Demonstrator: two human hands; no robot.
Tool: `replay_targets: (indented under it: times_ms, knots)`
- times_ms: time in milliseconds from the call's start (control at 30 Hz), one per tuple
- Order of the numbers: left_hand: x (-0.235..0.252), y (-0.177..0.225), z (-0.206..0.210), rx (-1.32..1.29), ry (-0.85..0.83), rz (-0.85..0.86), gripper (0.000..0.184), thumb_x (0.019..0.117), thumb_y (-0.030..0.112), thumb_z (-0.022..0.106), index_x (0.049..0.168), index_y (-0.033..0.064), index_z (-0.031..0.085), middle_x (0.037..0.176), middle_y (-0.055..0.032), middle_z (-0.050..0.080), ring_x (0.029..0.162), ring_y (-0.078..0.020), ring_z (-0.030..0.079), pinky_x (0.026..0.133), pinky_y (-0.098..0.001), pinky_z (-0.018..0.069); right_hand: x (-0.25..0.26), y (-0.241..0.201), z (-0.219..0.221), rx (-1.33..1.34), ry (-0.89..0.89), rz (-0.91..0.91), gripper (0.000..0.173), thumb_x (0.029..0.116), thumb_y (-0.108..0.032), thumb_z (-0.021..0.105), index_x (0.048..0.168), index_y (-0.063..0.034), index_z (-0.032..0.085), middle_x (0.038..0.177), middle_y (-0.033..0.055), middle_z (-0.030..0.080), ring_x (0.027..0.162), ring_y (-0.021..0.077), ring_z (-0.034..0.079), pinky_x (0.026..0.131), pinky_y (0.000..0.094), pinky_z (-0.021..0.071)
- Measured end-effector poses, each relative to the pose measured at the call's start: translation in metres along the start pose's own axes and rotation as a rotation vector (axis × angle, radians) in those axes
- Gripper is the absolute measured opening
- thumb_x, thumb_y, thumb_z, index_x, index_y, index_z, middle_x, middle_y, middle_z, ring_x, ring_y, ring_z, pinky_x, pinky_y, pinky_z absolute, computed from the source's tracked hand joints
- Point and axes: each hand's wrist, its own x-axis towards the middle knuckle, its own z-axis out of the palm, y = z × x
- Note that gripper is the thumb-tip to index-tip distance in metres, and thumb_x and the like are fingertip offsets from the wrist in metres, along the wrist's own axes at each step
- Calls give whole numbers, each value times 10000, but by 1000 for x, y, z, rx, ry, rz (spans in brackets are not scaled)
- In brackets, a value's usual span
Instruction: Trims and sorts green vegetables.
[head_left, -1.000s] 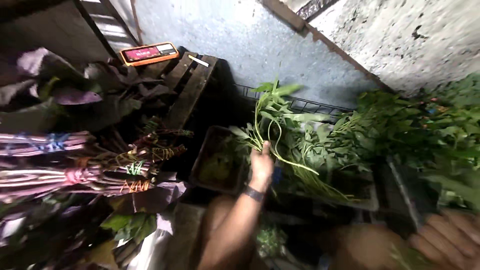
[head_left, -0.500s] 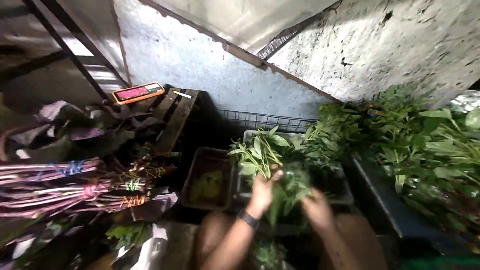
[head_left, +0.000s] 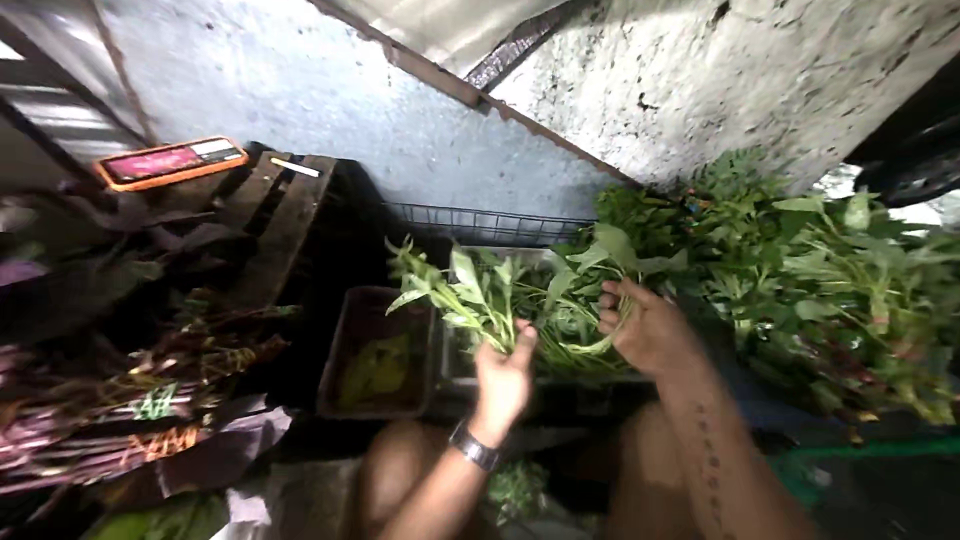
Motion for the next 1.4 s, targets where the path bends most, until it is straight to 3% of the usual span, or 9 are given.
replay_targets:
  times_ms: [167, 233, 433, 500, 600, 700, 800, 1200, 1400]
  knots:
    - [3, 0, -7, 194, -220, -69, 298, 952, 185, 725, 1199, 19, 697, 1020, -56, 744, 923, -103, 710, 863, -306, 602, 2, 35, 39, -24, -63, 70, 352, 1128, -315, 363, 1074, -18, 544, 918, 115, 701, 771, 207, 709, 708, 357, 608]
    - [8, -5, -13, 287, -286, -112, 354, 930, 242, 757, 1211, 34, 697, 1065, -61, 738, 979, -108, 703, 912, -324, 591, -1, 44, 52, -90, -101, 101, 371, 1125, -340, 362, 1096, -23, 552, 961, 113, 719, 740, 185, 697, 667, 338, 594]
    - [24, -9, -24, 333, -296, -253, 233, 966, 257, 719, 1044, 37, 712, 859, -46, 715, 743, -102, 667, 730, -321, 577, -8, 62, 57, -285, -409, 138, 306, 1108, -309, 425, 1223, -73, 583, 1008, 62, 674, 938, 144, 670, 856, 330, 577]
    - [24, -10, -25, 94, -261, -353, 212, 1009, 218, 665, 1083, 21, 682, 737, -45, 647, 515, -75, 504, 480, -237, 434, -8, 63, 38, -374, -511, 59, 351, 1098, -277, 443, 1381, -85, 525, 1174, 71, 679, 1065, 161, 669, 942, 350, 564]
    - [25, -6, -24, -209, -149, -467, 231, 1047, 235, 605, 970, 18, 616, 613, -35, 537, 409, -66, 414, 395, -200, 385, -21, 76, 4, -537, -522, -133, 502, 1053, -252, 526, 1507, -58, 434, 1408, 117, 597, 1228, 229, 630, 1019, 412, 556]
    - [26, -7, -22, -300, -96, -486, 328, 1063, 264, 574, 834, 29, 560, 540, -10, 469, 395, -83, 418, 401, -220, 418, -48, 109, -6, -491, -425, -202, 361, 1021, -87, 552, 1359, 35, 528, 1201, 165, 704, 997, 287, 740, 863, 424, 646]
    - [21, -11, -17, -297, -70, -475, 312, 1056, 261, 589, 844, 33, 562, 564, -19, 485, 395, -82, 416, 399, -212, 413, -57, 123, -8, -256, -296, -207, 225, 1036, -21, 506, 1222, 82, 579, 965, 146, 733, 741, 227, 736, 728, 369, 653]
    - [8, -7, -12, -314, -135, -436, 228, 1042, 155, 592, 863, 15, 568, 563, -23, 499, 397, -81, 440, 401, -216, 432, -62, 114, -6, -294, -154, -281, 243, 970, 30, 617, 1207, 80, 621, 901, 129, 731, 690, 193, 729, 669, 322, 651]
    - [11, -9, -13, -307, -130, -432, 233, 1074, 201, 542, 1001, -14, 593, 584, -21, 505, 405, -78, 443, 401, -213, 433, -60, 124, -16, -417, -167, -500, 232, 984, 2, 603, 1200, 84, 632, 958, 108, 756, 731, 190, 752, 705, 329, 665]
